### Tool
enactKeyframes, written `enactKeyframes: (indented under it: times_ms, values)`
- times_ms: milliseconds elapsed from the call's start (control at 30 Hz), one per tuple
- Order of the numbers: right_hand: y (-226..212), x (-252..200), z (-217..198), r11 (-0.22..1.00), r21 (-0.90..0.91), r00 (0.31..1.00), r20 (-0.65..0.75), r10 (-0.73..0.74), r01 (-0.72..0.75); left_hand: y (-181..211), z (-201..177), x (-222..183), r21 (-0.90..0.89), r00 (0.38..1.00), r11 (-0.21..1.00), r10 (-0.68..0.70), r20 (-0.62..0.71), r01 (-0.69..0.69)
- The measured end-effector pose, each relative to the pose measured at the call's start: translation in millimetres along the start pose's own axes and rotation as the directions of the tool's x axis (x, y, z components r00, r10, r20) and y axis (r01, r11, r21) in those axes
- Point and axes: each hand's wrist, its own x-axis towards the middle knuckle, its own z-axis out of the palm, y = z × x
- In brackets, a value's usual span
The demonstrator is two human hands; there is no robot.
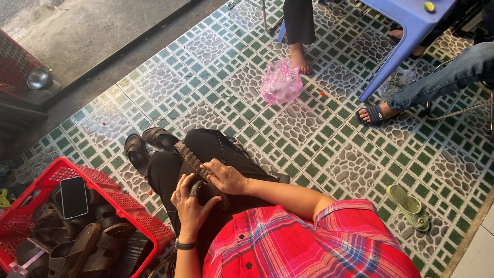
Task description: The person is repairing a brown sandal by hand, sewing the sole to the upper using a sewing awl and thread.
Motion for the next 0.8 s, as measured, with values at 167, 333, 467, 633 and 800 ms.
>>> enactKeyframes:
  times_ms: [167,333,467,633,800]
  values:
    - [-0.4,-0.1,-1.6,1.000,0.031,1.000,0.005,0.004,-0.004,-0.5,1.6,-0.1,0.009,1.000,1.000,0.004,-0.003,-0.004]
    - [-3.7,4.0,-3.0,1.000,0.017,1.000,-0.012,0.013,-0.012,-5.2,5.1,0.5,0.030,1.000,1.000,-0.005,-0.020,0.005]
    - [-3.2,1.0,-2.6,0.999,0.039,1.000,-0.020,0.012,-0.011,-5.2,7.6,-1.5,0.049,1.000,0.999,-0.011,-0.008,0.011]
    - [1.7,-2.1,-1.3,0.999,0.052,1.000,-0.020,0.006,-0.005,-1.4,6.2,-0.7,0.040,1.000,0.999,-0.015,0.006,0.015]
    - [0.9,-0.9,-0.2,0.997,0.058,0.999,0.002,0.050,-0.050,-3.2,5.3,-0.4,0.038,1.000,0.999,-0.013,0.011,0.013]
